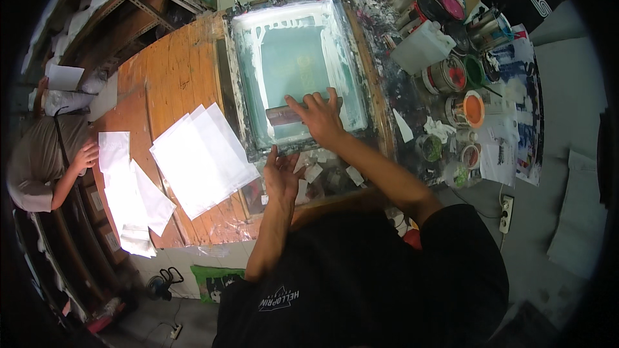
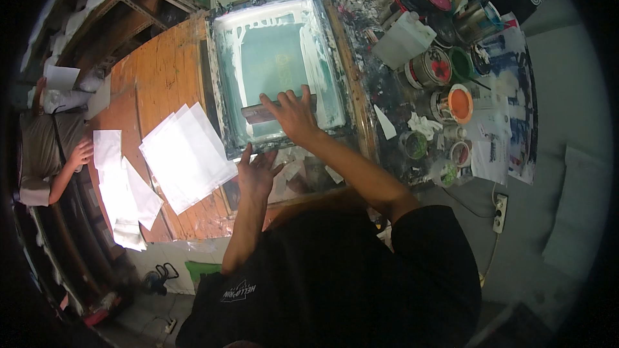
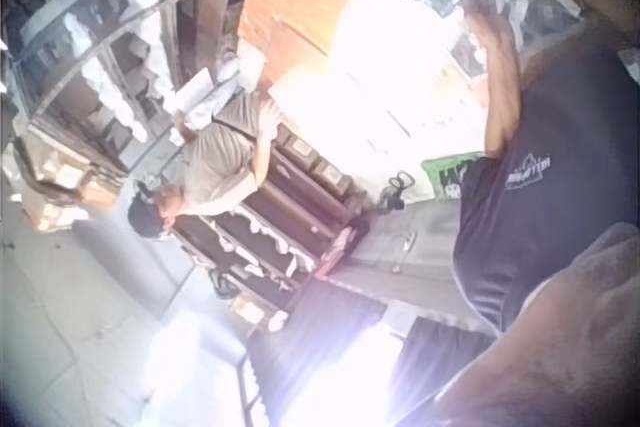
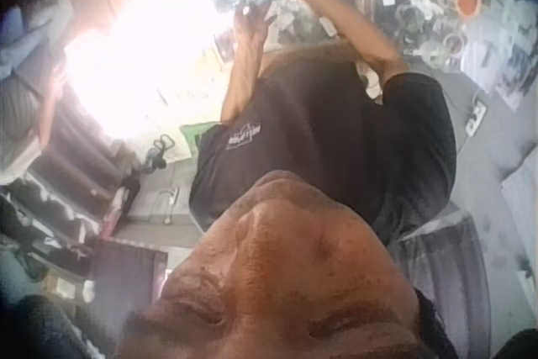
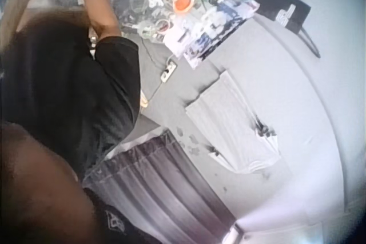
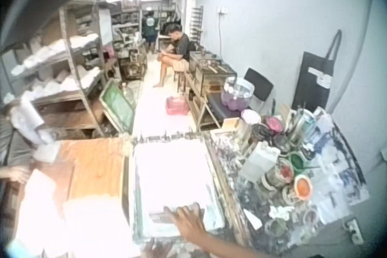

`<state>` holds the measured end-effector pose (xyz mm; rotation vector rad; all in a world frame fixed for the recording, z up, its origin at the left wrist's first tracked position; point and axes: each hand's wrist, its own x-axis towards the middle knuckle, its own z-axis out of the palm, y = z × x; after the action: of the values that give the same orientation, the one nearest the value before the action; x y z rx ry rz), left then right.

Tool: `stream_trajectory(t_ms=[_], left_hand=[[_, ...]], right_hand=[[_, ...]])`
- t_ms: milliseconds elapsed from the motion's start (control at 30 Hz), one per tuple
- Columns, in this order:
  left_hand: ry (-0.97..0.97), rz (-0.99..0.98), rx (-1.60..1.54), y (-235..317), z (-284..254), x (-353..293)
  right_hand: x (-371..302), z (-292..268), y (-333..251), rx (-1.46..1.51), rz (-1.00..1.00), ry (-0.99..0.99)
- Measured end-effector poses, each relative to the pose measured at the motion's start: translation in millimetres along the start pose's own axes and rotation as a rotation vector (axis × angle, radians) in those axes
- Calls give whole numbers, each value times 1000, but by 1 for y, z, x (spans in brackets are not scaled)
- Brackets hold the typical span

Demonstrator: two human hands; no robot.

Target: The person performs screen printing by placing white paper under a screen, applying ink with a squeegee, and lifting the screen to reveal printed paper. The process is repeated multiple times with a coworker assisting by handling the printed sheets.

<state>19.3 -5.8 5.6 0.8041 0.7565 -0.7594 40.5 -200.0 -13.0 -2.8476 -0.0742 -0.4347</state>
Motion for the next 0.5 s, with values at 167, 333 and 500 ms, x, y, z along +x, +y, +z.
stream_trajectory(t_ms=[167, 333, 500], left_hand=[[-12, 10, 50, 3, 11, -5], [41, 2, 85, 5, 15, -5], [84, -29, 69, 3, 5, 4]], right_hand=[[62, 7, 29, -77, 35, 76], [162, 50, 95, -215, 63, 141], [197, 40, 116, -70, 129, -113]])
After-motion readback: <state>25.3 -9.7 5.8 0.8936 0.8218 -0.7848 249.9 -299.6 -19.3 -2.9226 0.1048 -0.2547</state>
